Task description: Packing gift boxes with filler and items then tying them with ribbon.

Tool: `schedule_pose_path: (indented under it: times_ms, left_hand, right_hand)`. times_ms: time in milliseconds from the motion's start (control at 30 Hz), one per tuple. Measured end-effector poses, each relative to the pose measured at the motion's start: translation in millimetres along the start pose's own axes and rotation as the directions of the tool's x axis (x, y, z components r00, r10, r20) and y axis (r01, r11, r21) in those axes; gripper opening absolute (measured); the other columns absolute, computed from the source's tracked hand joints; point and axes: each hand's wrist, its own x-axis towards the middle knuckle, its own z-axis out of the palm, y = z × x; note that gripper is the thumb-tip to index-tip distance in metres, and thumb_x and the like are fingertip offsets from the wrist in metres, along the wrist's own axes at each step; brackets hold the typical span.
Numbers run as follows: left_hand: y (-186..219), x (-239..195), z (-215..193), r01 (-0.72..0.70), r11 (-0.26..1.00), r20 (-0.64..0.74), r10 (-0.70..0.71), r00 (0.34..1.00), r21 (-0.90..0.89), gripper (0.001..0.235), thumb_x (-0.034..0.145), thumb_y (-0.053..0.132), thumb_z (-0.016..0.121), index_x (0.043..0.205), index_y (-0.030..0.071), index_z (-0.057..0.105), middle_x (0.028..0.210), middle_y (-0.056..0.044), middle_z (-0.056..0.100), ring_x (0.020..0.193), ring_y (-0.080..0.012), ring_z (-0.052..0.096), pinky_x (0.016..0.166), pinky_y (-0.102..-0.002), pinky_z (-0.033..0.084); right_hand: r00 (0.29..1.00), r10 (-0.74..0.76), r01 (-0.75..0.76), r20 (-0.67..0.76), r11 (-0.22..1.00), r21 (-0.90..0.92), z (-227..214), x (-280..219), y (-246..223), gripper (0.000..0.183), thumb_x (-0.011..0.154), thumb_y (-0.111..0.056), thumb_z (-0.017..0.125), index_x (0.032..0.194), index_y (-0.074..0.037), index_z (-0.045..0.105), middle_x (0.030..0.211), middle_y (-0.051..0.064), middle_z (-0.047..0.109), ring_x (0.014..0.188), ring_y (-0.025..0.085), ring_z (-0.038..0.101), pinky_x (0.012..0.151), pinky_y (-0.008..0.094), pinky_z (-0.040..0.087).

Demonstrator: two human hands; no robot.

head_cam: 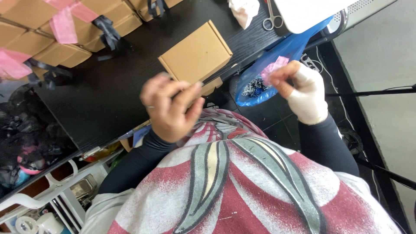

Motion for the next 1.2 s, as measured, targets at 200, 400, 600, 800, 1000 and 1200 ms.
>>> schedule_pose_path:
  times_ms: [200,400,600,800,1000,1200]
  left_hand:
    - [24,24,-3,-0.165,0.923,0.140,0.225,0.964,-0.347,0.037,0.103,0.023,0.079,0.135,0.008,0.068,0.120,-0.005,0.061,0.112,-0.0234,0.060,0.103,-0.039,0.047]
    - [32,31,-7,0.129,0.802,0.337,0.094,0.937,-0.583,0.017,0.100,0.015,0.072,0.114,0.007,0.069,0.126,-0.007,0.063,0.115,-0.0265,0.062,0.101,-0.037,0.052]
    - [11,19,-22,0.312,0.676,0.464,0.051,0.884,-0.668,0.021,0.095,0.025,0.076,0.097,0.006,0.070,0.098,-0.007,0.069,0.104,-0.0277,0.065,0.095,-0.039,0.050]
    - [-5,7,-54,0.326,0.753,0.507,0.011,0.862,-0.571,0.026,0.093,0.031,0.074,0.081,0.008,0.073,0.081,-0.005,0.072,0.102,-0.0255,0.068,0.097,-0.044,0.045]
    - [-21,-9,-81,0.752,0.320,0.721,-0.233,0.652,-0.577,0.023,0.102,0.027,0.064,0.096,0.005,0.066,0.078,0.001,0.070,0.069,-0.0074,0.064,0.062,-0.025,0.051]
    - [-28,-13,-95,0.781,0.255,0.747,-0.235,0.622,-0.569,0.027,0.100,0.027,0.069,0.108,0.001,0.069,0.077,0.000,0.068,0.064,-0.0003,0.056,0.055,-0.020,0.044]
  right_hand:
    - [0.882,-0.404,0.472,0.243,0.739,-0.481,54,-10,-50,0.023,0.085,0.005,0.082,0.097,-0.011,0.070,0.089,0.002,0.065,0.092,0.019,0.062,0.082,0.031,0.049]
    - [0.755,-0.540,0.648,0.372,0.702,-0.297,84,-8,-55,0.026,0.085,0.006,0.079,0.097,-0.015,0.069,0.082,0.000,0.057,0.111,0.025,0.063,0.091,0.037,0.049]
    - [0.905,-0.323,0.263,0.279,0.937,0.231,85,-8,-26,0.019,0.098,0.005,0.056,0.109,-0.010,0.059,0.099,0.011,0.070,0.104,0.025,0.070,0.113,0.049,0.050]
    - [0.953,0.025,-0.048,0.303,0.997,0.067,92,15,-24,0.020,0.105,-0.001,0.057,0.125,-0.002,0.058,0.085,0.006,0.064,0.073,0.012,0.065,0.071,0.029,0.054]
    - [0.856,-0.093,0.278,0.509,0.913,-0.300,108,39,-63,0.043,0.092,-0.012,0.072,0.132,-0.002,0.060,0.096,0.006,0.056,0.068,0.009,0.049,0.061,0.023,0.045]
    - [0.537,-0.057,0.647,0.841,0.668,-0.368,106,56,-62,0.023,0.091,-0.025,0.074,0.109,-0.010,0.075,0.089,0.009,0.073,0.073,0.018,0.070,0.064,0.028,0.054]
